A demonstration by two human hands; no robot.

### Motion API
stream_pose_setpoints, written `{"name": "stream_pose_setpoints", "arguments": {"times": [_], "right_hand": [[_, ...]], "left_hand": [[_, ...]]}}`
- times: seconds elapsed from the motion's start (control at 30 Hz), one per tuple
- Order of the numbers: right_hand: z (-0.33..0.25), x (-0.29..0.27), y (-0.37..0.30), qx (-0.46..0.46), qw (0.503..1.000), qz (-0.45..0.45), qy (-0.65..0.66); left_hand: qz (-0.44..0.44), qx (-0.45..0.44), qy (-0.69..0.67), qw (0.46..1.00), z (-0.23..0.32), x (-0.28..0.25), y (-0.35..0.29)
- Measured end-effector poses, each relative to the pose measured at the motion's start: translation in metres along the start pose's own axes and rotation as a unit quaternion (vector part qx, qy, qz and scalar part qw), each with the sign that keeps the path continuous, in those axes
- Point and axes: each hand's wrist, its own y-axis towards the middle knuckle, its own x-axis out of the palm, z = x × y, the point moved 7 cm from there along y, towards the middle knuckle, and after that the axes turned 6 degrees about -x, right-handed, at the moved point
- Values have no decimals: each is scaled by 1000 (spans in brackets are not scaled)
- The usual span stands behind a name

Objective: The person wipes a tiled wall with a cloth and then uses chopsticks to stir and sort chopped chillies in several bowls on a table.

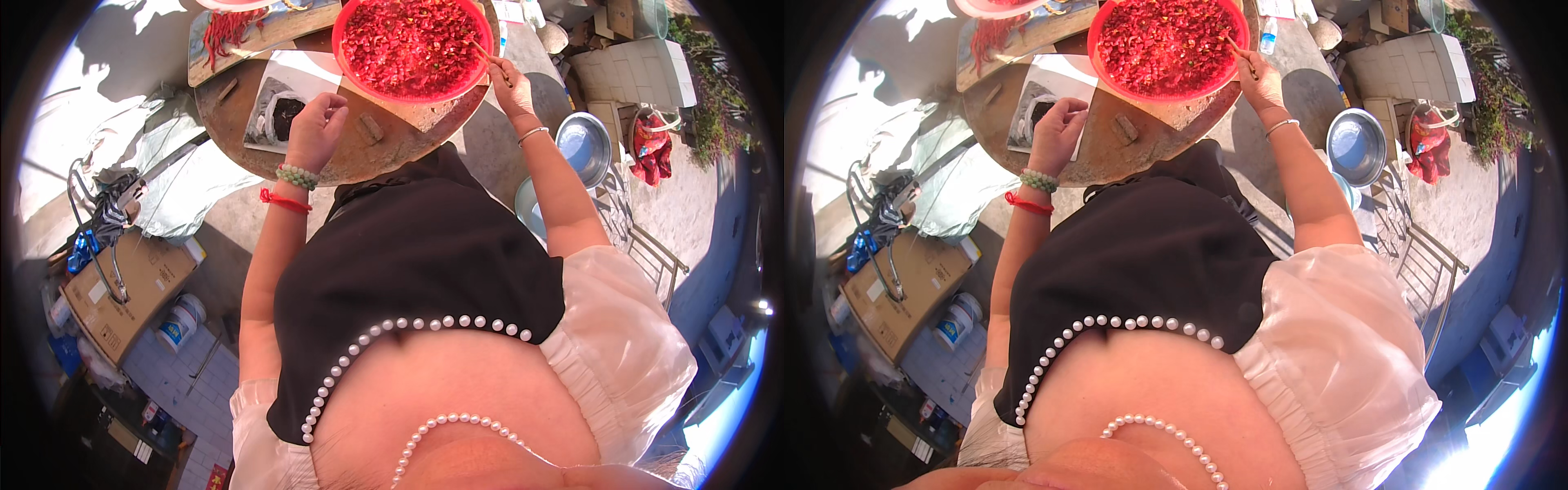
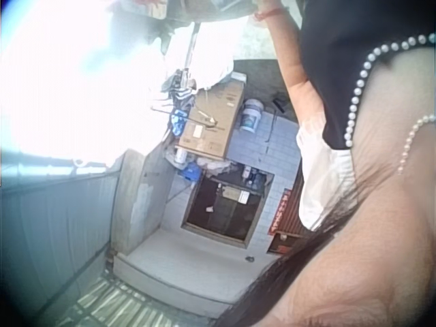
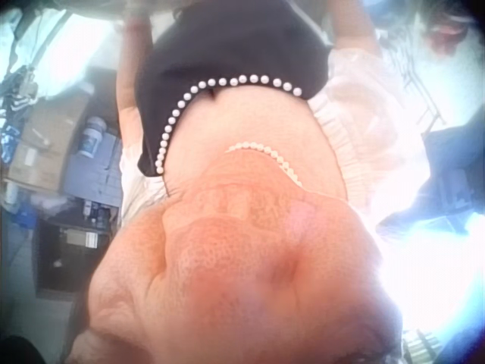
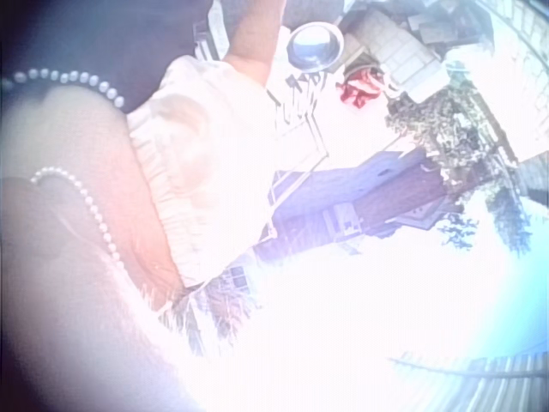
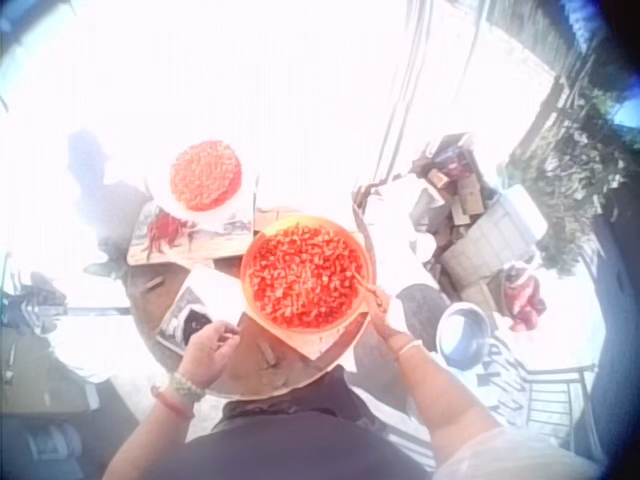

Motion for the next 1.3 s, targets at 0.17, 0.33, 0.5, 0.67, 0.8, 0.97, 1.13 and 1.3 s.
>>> {"name": "stream_pose_setpoints", "arguments": {"times": [0.17, 0.33, 0.5, 0.67, 0.8, 0.97, 1.13, 1.3], "right_hand": [[-15, 28, -32, 23, 999, -40, 5], [-57, 74, -58, -32, 990, -102, 97], [-61, 66, -70, -76, 982, -164, 51], [-31, 22, -37, -46, 990, -133, 4], [-19, 13, 16, -46, 996, -69, -23], [-13, 23, 62, -68, 993, 31, -91], [-31, 69, 45, -35, 997, -48, -51], [-90, 98, -8, -133, 983, -127, 6]], "left_hand": [[2, 2, 4, 1000, -3, -1, 0], [-11, -6, 0, 1000, -4, 2, 2], [-1, 3, 8, 1000, 0, -3, 1], [-4, -9, -3, 1000, -11, -4, -2], [-21, -42, -19, 999, -21, 4, -3], [-9, -21, -8, 1000, -17, 4, -3], [-17, -41, -27, 999, -22, 3, -4], [-2, -34, -37, 999, -28, -1, -8]]}}
